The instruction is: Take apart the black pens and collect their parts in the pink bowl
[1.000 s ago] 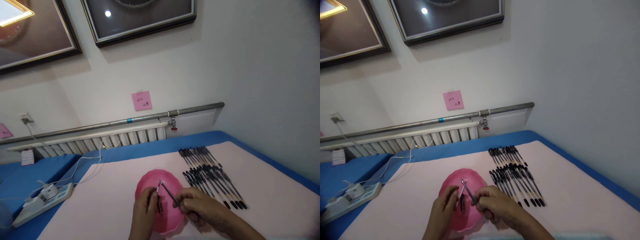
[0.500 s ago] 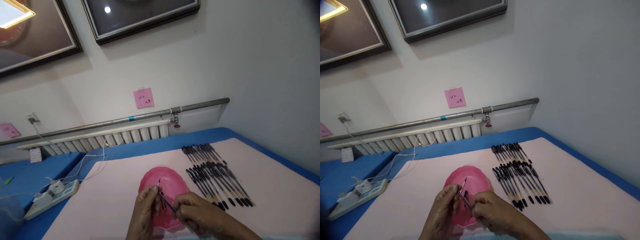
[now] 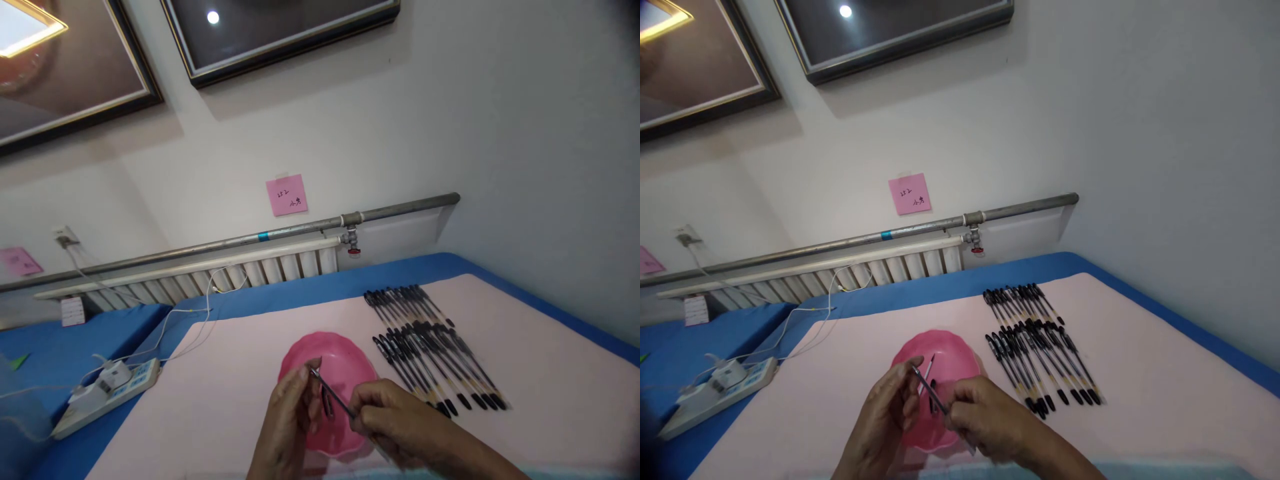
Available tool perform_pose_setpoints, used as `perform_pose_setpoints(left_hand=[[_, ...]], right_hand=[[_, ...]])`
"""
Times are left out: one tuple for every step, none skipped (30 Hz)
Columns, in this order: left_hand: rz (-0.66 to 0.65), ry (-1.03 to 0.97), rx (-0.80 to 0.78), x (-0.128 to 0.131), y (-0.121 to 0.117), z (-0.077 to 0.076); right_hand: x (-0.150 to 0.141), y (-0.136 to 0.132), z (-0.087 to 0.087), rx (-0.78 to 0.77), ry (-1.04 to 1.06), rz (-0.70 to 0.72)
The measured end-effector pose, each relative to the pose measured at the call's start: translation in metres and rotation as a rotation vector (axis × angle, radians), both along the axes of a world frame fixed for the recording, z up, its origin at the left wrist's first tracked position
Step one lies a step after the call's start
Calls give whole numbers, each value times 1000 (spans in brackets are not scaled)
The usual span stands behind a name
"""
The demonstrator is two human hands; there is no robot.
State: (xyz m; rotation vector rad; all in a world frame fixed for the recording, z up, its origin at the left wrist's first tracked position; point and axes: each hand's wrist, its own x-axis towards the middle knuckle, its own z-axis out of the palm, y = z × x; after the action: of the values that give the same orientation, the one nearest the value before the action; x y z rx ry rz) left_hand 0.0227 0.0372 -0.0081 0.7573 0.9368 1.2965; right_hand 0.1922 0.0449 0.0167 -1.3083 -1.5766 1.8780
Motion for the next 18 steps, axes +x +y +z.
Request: perform_pose_setpoints(left_hand=[[-21, -26, -9, -2, 0, 1], [-30, -37, -21, -3, 1, 0], [-29, -35, -31, -4, 1, -1], [-19, -21, -38, -5, 2, -2], [-6, -3, -41, -5, 3, -3], [11, 15, -43, -4, 3, -4], [29, 29, -41, -4, 3, -4], [41, 34, -35, -4, 3, -4], [39, 29, -29, -3, 3, -4], [19, 15, -26, -4, 2, -3], [-9, -2, -28, -4, 2, -2], [-36, -19, -30, -4, 1, -2], [-57, -29, -33, -4, 1, -2], [-58, -28, -35, -4, 1, -2], [-44, -15, -35, -3, 1, -3], [-19, 5, -32, -3, 1, -4], [7, 26, -31, -2, 1, -4], [25, 39, -29, -2, 1, -4]], right_hand=[[0, 0, -1, -24, 16, -12], [0, -1, -1, -44, 32, -24], [-1, -2, -2, -54, 46, -31], [-2, -2, -3, -57, 57, -33], [-3, -3, -3, -53, 66, -31], [-3, -3, -4, -45, 69, -28], [-4, -3, -4, -38, 65, -24], [-5, -3, -5, -34, 59, -20], [-5, -3, -5, -32, 62, -16], [-5, -3, -5, -35, 73, -14], [-5, -2, -5, -42, 88, -12], [-5, -2, -5, -51, 105, -9], [-5, -2, -4, -57, 116, -6], [-4, -2, -4, -59, 117, -2], [-4, -2, -3, -55, 106, 4], [-4, -2, -2, -47, 88, 12], [-4, -2, -1, -36, 72, 22], [-4, -3, -1, -28, 59, 29]])
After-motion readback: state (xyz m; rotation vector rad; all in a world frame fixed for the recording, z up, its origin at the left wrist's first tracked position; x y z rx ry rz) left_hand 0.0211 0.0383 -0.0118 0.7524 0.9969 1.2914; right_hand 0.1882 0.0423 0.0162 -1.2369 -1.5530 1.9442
